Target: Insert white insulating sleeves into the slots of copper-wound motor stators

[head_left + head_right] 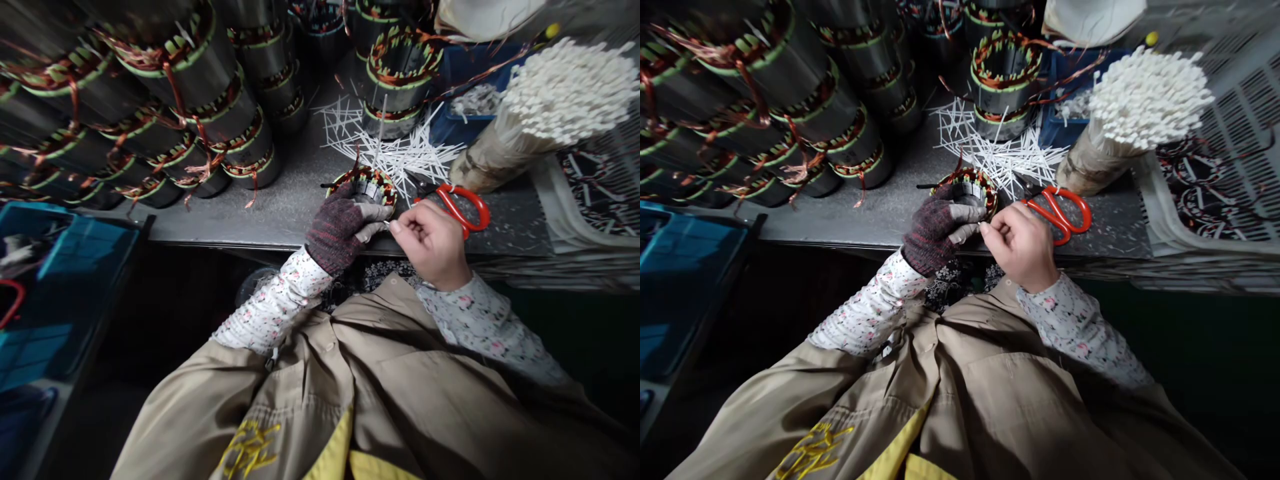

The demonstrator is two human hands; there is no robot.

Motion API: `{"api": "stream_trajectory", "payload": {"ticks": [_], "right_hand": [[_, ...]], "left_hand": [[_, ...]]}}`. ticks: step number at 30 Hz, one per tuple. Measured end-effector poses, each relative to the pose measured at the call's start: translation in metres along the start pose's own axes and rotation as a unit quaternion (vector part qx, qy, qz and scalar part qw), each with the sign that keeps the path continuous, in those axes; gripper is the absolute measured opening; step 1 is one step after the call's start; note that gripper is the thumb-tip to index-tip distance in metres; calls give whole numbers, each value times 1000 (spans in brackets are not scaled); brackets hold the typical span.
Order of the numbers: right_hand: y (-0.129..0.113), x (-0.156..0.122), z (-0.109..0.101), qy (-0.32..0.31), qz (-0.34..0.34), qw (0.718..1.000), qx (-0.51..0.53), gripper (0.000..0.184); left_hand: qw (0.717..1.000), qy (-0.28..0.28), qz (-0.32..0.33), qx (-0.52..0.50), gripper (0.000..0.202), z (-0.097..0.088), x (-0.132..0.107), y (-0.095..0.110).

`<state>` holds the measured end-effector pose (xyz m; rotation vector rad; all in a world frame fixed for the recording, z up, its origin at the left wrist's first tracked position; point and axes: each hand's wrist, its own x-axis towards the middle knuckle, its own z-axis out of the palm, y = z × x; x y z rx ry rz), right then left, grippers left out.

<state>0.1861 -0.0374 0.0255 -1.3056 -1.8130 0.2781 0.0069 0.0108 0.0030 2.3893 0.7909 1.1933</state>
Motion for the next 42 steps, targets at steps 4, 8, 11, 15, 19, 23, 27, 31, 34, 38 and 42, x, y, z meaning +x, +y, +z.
{"api": "stream_trajectory", "payload": {"ticks": [4,8,11,15,19,23,27,31,34,38,42], "right_hand": [[-14,5,-15,-75,3,995,65,30],[-22,5,-29,-20,35,966,254,22],[-22,-3,-33,-78,98,905,406,27],[-22,-13,-40,-112,184,855,472,34],[-28,10,-27,20,186,862,471,32],[-31,45,16,70,174,881,434,26],[-16,39,11,32,69,979,189,35],[19,16,-41,-101,53,967,-226,9],[43,20,-61,-244,123,868,-415,37],[44,38,-60,-302,156,831,-440,67],[29,40,-63,-314,204,820,-433,66]], "left_hand": [[997,51,40,33,17,2,1,5],[997,65,33,37,18,4,0,7],[994,89,31,49,24,2,-2,5],[995,27,40,92,25,-3,-3,4],[991,-3,41,125,28,-1,-2,6],[991,11,65,114,31,5,-3,4],[998,-4,27,65,28,3,-5,1],[997,-8,8,82,41,-1,-6,8],[976,-50,18,211,55,1,-2,18],[950,-114,23,288,45,-1,3,18],[947,-147,60,278,49,-14,1,4]]}}
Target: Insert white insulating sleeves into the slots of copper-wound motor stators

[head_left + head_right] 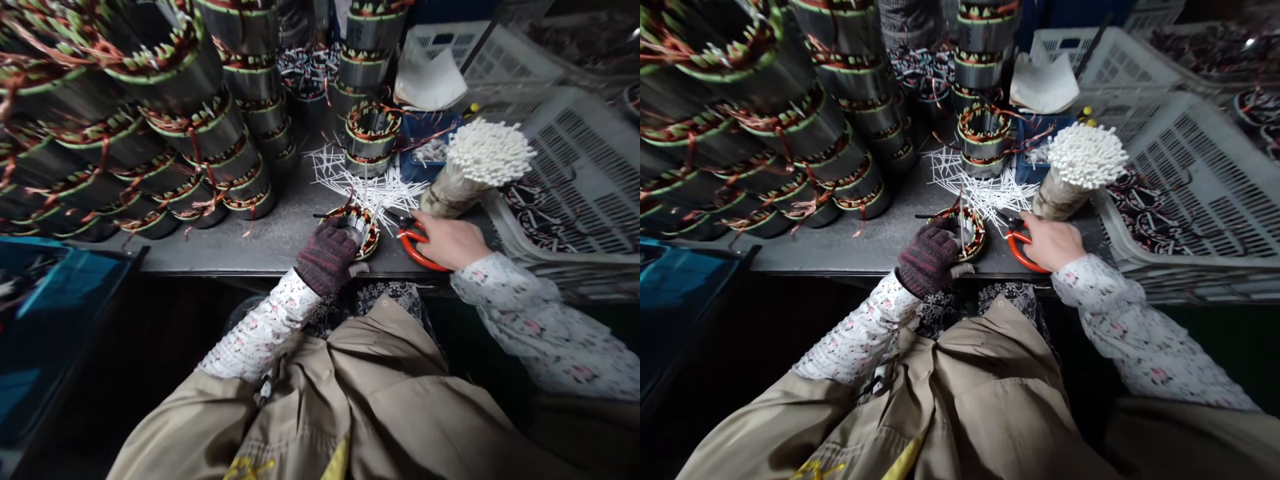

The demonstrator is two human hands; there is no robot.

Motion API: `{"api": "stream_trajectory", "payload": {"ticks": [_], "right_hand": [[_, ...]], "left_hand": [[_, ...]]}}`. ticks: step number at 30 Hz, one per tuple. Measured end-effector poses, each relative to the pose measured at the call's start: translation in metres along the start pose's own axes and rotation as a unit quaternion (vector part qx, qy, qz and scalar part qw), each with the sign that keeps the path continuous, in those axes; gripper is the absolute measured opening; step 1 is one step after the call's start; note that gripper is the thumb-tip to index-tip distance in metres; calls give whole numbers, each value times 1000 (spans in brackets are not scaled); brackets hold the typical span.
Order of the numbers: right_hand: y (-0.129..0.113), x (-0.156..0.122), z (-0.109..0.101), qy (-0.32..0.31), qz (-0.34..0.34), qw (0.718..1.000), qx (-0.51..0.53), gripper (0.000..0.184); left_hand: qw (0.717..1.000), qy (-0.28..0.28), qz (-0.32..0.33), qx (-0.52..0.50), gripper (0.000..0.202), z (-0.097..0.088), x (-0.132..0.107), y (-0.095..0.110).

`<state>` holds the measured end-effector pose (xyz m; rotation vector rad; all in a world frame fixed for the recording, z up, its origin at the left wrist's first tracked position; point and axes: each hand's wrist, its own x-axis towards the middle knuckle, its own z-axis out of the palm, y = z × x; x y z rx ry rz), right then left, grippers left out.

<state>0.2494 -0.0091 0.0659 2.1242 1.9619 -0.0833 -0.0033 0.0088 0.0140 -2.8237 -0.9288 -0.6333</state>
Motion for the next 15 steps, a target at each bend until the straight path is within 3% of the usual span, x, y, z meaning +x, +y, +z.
{"api": "stream_trajectory", "payload": {"ticks": [4,6,10,13,15], "right_hand": [[-6,-10,4,89,-79,990,77,58],[-15,-8,5,116,-105,986,51,58],[-30,0,0,108,-105,988,-37,53],[-20,-3,0,97,-91,991,-18,48],[-6,-8,2,106,-118,987,14,48]], "left_hand": [[999,21,47,-13,53,-1,-8,-14],[998,26,47,-15,52,0,-9,-15],[999,14,38,-19,56,1,-9,-15],[999,7,40,-23,57,1,-8,-14],[998,13,44,-31,55,1,-9,-14]]}}
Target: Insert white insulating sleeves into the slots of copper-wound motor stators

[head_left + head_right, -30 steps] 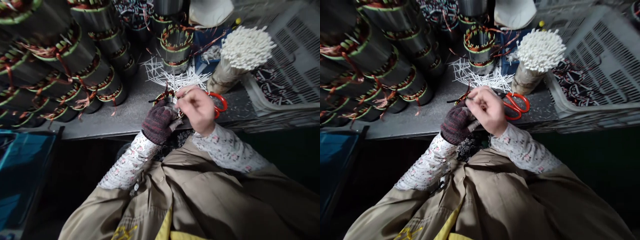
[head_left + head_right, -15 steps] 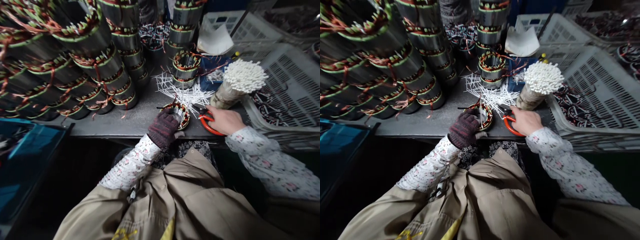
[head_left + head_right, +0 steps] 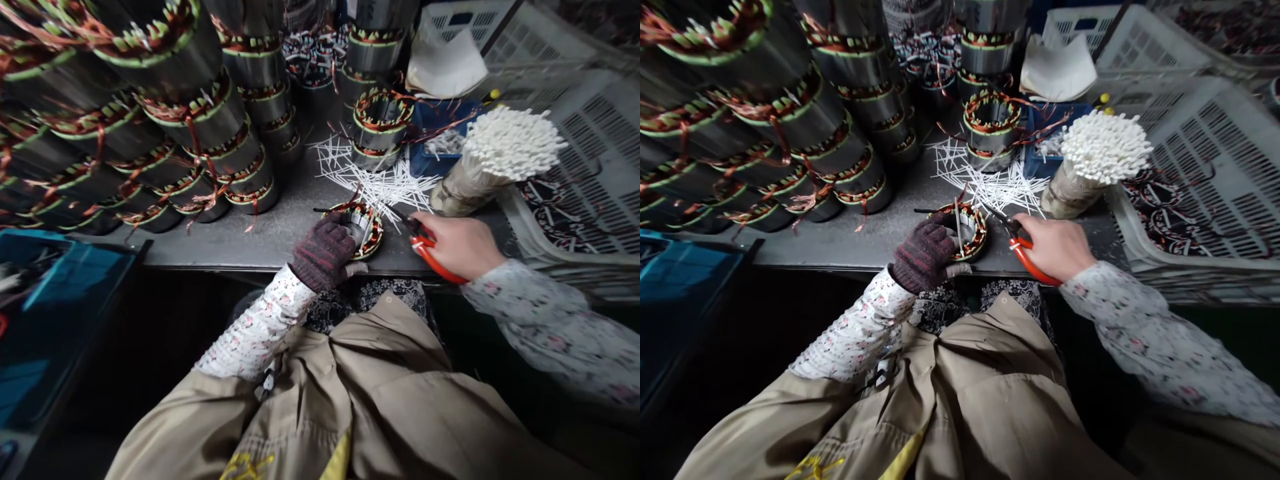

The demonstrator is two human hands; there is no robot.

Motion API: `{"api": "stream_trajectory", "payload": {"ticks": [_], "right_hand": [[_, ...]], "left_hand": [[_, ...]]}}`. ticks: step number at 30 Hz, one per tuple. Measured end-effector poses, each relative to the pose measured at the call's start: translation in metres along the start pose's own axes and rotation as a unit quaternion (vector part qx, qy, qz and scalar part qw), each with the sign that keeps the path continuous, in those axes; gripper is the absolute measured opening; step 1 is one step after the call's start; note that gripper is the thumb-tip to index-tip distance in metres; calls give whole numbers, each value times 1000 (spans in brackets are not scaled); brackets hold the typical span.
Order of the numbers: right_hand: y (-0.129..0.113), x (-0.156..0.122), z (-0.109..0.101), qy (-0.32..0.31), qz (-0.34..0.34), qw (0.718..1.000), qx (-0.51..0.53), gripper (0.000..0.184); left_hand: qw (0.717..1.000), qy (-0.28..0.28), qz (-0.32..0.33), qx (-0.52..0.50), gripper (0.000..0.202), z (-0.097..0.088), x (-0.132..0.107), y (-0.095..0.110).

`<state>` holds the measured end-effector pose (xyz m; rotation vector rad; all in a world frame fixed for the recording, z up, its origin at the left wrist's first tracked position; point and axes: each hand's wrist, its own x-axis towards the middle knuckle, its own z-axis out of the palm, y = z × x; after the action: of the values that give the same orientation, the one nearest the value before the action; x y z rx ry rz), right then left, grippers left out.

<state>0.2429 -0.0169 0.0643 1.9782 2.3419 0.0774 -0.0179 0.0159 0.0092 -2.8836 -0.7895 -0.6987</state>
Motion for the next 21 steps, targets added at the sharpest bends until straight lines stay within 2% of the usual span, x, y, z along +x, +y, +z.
{"api": "stream_trajectory", "payload": {"ticks": [3,6,9,15,18,21], "right_hand": [[13,-12,2,23,-84,996,4,53],[15,-18,3,15,-88,995,-47,55],[12,-20,-1,-7,-80,996,-49,57],[1,-22,-14,18,-202,977,-62,54],[-6,-21,-15,-9,-190,980,-57,46],[-4,-18,-6,-25,-93,995,7,41]], "left_hand": [[999,21,-11,-28,55,0,-2,0],[997,30,-37,-59,55,1,-3,1],[996,29,-45,-67,54,1,-3,1],[998,31,-42,-46,56,6,-1,-2],[997,26,-41,-57,56,4,-2,-3],[997,-3,-46,-55,54,-2,1,0]]}}
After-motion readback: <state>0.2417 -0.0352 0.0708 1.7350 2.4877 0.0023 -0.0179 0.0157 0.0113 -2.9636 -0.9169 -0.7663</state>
